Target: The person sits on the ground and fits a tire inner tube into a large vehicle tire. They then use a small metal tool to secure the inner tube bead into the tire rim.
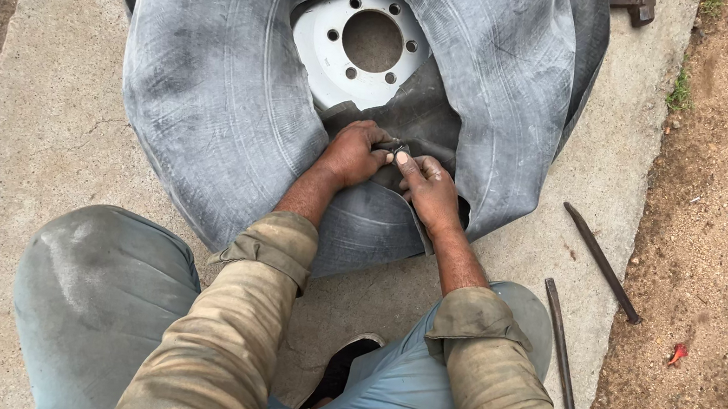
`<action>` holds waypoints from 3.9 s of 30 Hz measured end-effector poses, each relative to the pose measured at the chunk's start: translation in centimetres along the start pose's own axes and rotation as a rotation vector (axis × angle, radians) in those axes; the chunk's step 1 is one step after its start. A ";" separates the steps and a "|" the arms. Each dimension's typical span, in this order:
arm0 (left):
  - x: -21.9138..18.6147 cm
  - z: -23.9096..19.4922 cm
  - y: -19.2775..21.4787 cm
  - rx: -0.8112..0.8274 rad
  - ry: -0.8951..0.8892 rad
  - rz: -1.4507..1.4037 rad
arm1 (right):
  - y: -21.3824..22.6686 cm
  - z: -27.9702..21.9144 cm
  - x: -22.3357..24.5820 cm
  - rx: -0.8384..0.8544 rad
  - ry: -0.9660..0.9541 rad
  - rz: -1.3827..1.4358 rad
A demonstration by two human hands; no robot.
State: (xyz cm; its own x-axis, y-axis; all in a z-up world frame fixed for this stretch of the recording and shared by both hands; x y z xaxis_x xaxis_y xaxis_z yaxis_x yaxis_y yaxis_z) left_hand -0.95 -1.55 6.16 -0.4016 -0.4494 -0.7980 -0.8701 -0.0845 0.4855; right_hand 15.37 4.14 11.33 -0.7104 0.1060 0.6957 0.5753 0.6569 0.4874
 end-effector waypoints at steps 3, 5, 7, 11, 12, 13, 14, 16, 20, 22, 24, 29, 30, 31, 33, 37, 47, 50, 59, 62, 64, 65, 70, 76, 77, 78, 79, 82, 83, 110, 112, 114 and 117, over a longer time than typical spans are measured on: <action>0.2 0.2 0.0 -0.021 0.010 -0.065 | -0.4 -0.2 0.8 -0.057 0.015 -0.231; 0.3 0.3 0.0 -0.035 0.024 -0.093 | -0.5 -0.1 1.0 -0.075 0.057 -0.315; 0.4 0.2 -0.3 -0.044 0.041 -0.101 | -0.5 0.1 0.8 -0.065 0.122 -0.298; -0.1 -0.6 -1.3 -0.211 -0.063 0.037 | -0.6 0.9 -0.3 -0.061 0.205 -0.309; -0.3 -0.9 -1.7 -0.259 -0.084 0.078 | -0.7 1.1 -0.6 -0.071 0.251 -0.324; -0.4 -1.1 -1.9 -0.309 -0.103 0.121 | -0.9 1.2 -0.8 -0.079 0.299 -0.337; -0.5 -1.3 -2.1 -0.327 -0.092 0.122 | -0.9 1.4 -1.0 -0.073 0.314 -0.313; -0.8 -1.6 -2.2 -0.360 -0.071 0.120 | -0.8 1.5 -1.2 -0.063 0.341 -0.268; -1.3 -1.5 -2.3 -0.349 -0.040 0.097 | 0.3 1.1 -1.5 -0.013 0.266 -0.208; -1.5 -1.6 -2.1 -0.342 -0.018 0.106 | 0.4 0.7 -1.3 0.008 0.249 -0.204; -1.6 -1.6 -1.8 -0.309 0.029 0.122 | 0.6 0.5 -0.9 0.029 0.220 -0.242; -2.0 -1.8 -1.8 -0.296 0.032 0.116 | 1.8 0.4 -0.6 0.076 0.313 -0.424; -2.0 -2.0 -1.8 -0.298 0.035 0.112 | 2.1 0.4 -0.6 0.100 0.324 -0.467; -2.1 -1.9 -1.6 -0.304 0.033 0.110 | 2.3 0.6 -0.5 0.120 0.341 -0.509; -2.3 -1.8 -1.4 -0.284 0.053 0.103 | 2.7 0.9 -0.4 0.123 0.419 -0.581; -2.0 -1.8 -1.5 -0.303 0.037 0.079 | 2.6 1.2 -0.6 0.136 0.376 -0.647; 1.0 0.3 -2.1 -0.170 -0.009 0.003 | -0.8 0.3 0.7 -0.123 0.354 -0.553; 2.2 1.3 -2.0 -0.126 -0.055 -0.042 | -1.3 0.3 1.2 -0.172 0.341 -0.635; 1.7 1.1 -1.0 0.015 0.071 -0.174 | -1.9 1.2 0.6 -0.143 0.269 -0.733; 1.1 0.7 -0.1 0.020 0.074 -0.141 | -1.6 1.7 0.0 -0.181 0.355 -0.692; 0.7 0.5 -0.2 0.001 0.046 -0.097 | -0.7 1.9 -0.7 -0.196 0.485 -0.601; 0.7 0.4 -0.3 -0.013 0.030 -0.057 | -0.4 2.1 -1.0 -0.110 0.399 -0.461; 0.1 -0.4 -1.0 -0.103 -0.034 0.060 | 0.9 2.6 -2.0 0.107 0.157 -0.113; -0.6 -0.8 -1.0 -0.049 -0.013 0.119 | 1.4 2.8 -2.8 0.197 0.142 0.064; -0.5 -0.8 -0.7 -0.047 -0.025 0.105 | 1.2 3.0 -2.8 0.189 0.135 0.079; -0.4 -0.8 -0.3 -0.046 -0.036 0.091 | 1.0 3.1 -2.9 0.181 0.128 0.095; -0.4 -0.7 -0.2 -0.042 -0.049 0.073 | 1.0 3.1 -3.0 0.171 0.118 0.107; -0.4 -0.6 -0.2 0.008 -0.035 0.066 | 1.0 3.1 -3.2 0.157 0.137 0.129; -0.4 -0.6 -0.2 -0.010 -0.015 0.050 | 0.9 3.1 -3.0 0.150 0.121 0.100; -1.0 -1.8 -2.8 -0.374 -0.015 0.141 | 2.0 -0.4 0.3 0.054 0.494 -0.665; -1.0 -1.8 -2.8 -0.372 -0.007 0.148 | 2.2 -0.6 1.2 0.064 0.540 -0.722; -0.9 -1.8 -2.8 -0.358 0.000 0.152 | 2.4 -0.5 1.8 0.143 0.376 -0.812; -0.9 -1.9 -2.9 -0.355 0.001 0.138 | 2.7 -0.7 2.5 0.178 0.423 -0.937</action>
State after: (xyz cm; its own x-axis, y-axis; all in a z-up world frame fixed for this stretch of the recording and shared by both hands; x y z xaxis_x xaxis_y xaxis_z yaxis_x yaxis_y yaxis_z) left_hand 2.47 -2.54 6.17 -0.5078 -0.4790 -0.7160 -0.6545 -0.3258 0.6823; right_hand 15.47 5.65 14.77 -0.6221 -0.7502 0.2240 -0.2251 0.4454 0.8666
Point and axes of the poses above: each hand's wrist, its own z-axis towards the middle knuckle, its own y-axis out of the back of the hand, x = y × z, the point moved 1 cm from there along z, towards the middle knuckle, and after that the axes turned 3 degrees about y, right-handed, at the moved point
